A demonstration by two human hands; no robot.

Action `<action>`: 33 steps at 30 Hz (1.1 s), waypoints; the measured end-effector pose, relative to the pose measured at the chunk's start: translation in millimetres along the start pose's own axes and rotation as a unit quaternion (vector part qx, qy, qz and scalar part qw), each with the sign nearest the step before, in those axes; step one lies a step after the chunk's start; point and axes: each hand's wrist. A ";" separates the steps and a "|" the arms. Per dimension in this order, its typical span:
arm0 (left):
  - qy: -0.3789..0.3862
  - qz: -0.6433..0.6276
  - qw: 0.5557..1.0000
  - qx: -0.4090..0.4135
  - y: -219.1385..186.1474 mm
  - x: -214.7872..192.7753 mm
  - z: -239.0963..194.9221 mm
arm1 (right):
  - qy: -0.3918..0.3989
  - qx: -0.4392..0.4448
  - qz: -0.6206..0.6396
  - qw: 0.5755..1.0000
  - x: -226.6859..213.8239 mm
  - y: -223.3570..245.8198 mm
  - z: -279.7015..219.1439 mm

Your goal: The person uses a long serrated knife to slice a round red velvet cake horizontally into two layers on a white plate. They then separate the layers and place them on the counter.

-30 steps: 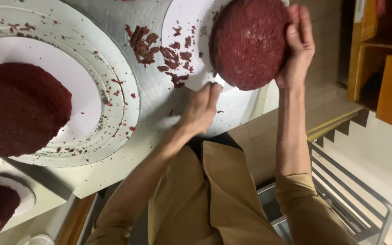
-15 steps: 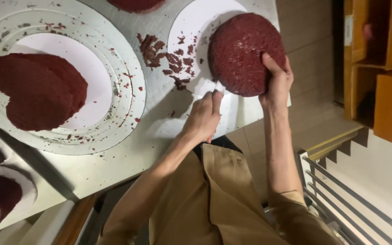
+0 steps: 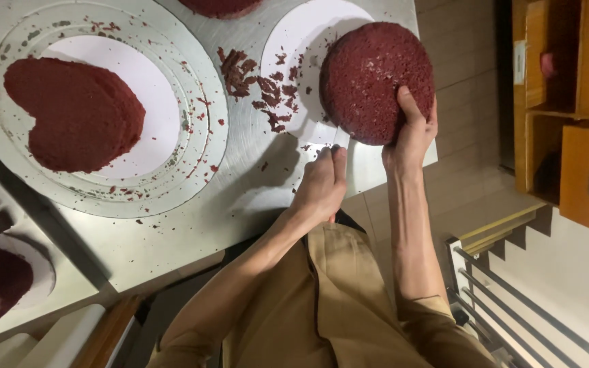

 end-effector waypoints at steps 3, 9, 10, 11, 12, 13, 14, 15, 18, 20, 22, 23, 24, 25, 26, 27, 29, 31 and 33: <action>-0.009 -0.003 1.000 0.017 -7.2 2.7 1.0 | -0.020 -0.017 0.011 1.000 -2.4 -4.1 3.6; -0.021 0.019 0.999 0.040 -7.4 9.3 8.1 | -0.042 -0.028 0.028 0.998 -11.9 -23.1 13.3; -0.020 0.019 0.999 0.039 -6.6 10.4 9.3 | -0.044 -0.027 0.028 0.998 -11.7 -25.5 13.6; -0.022 0.018 0.999 0.035 -5.7 11.7 10.6 | -0.051 -0.030 0.037 0.998 -11.6 -28.0 14.0; -0.025 0.017 0.999 0.032 -5.3 12.6 11.8 | -0.058 -0.033 0.047 0.997 -10.9 -30.4 14.3; -0.024 0.018 0.999 0.031 1.4 10.9 13.8 | -0.060 -0.032 0.047 0.997 -12.2 -29.5 11.8; -0.021 -0.005 0.999 0.028 7.9 8.0 17.0 | -0.033 -0.034 0.040 0.998 -11.7 -28.9 10.1; -0.017 -0.028 0.999 0.025 14.0 5.0 20.3 | -0.007 -0.035 0.032 0.999 -11.1 -28.0 8.4; 0.016 -0.013 0.999 0.039 10.0 -15.9 22.1 | 0.050 -0.051 -0.007 0.997 -6.7 -4.0 0.6; 0.021 -0.007 0.999 0.034 15.4 -25.7 21.1 | 0.100 -0.033 -0.025 0.994 -15.1 6.9 8.0; 0.031 -0.002 0.999 0.029 22.7 -25.0 18.2 | 0.147 -0.016 -0.045 0.988 -18.1 14.1 9.4; 0.031 0.012 0.999 0.025 26.7 -20.9 16.8 | 0.147 -0.022 -0.060 0.987 -14.6 15.6 7.7; 0.028 0.026 0.999 0.024 29.7 -17.7 17.5 | 0.150 -0.030 -0.075 0.985 -8.4 17.6 7.9; 0.027 0.027 0.999 0.028 26.2 -19.9 16.6 | 0.152 -0.033 -0.074 0.985 -11.7 17.2 16.3; 0.039 0.044 0.998 0.033 24.2 -21.2 12.9 | 0.153 -0.031 -0.073 0.985 -17.5 15.4 22.8; 0.050 0.061 0.996 0.037 22.8 -22.8 9.1 | 0.154 -0.030 -0.073 0.985 -23.5 12.9 29.3; 0.053 0.066 0.996 0.032 45.7 -16.3 11.1 | 0.165 -0.020 -0.080 0.983 -28.7 15.7 33.8; 0.057 0.074 0.995 0.030 51.5 -17.2 10.2 | 0.176 -0.013 -0.083 0.981 -26.4 17.8 37.8; 0.054 0.119 0.990 0.048 41.4 -18.6 4.9 | 0.208 -0.014 -0.084 0.974 -26.4 24.0 39.6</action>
Point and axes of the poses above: each hand's wrist, its own z-axis towards the middle knuckle, its own x-axis out of the palm, y = z × x, and after that the axes turned 5 degrees about x, right-handed
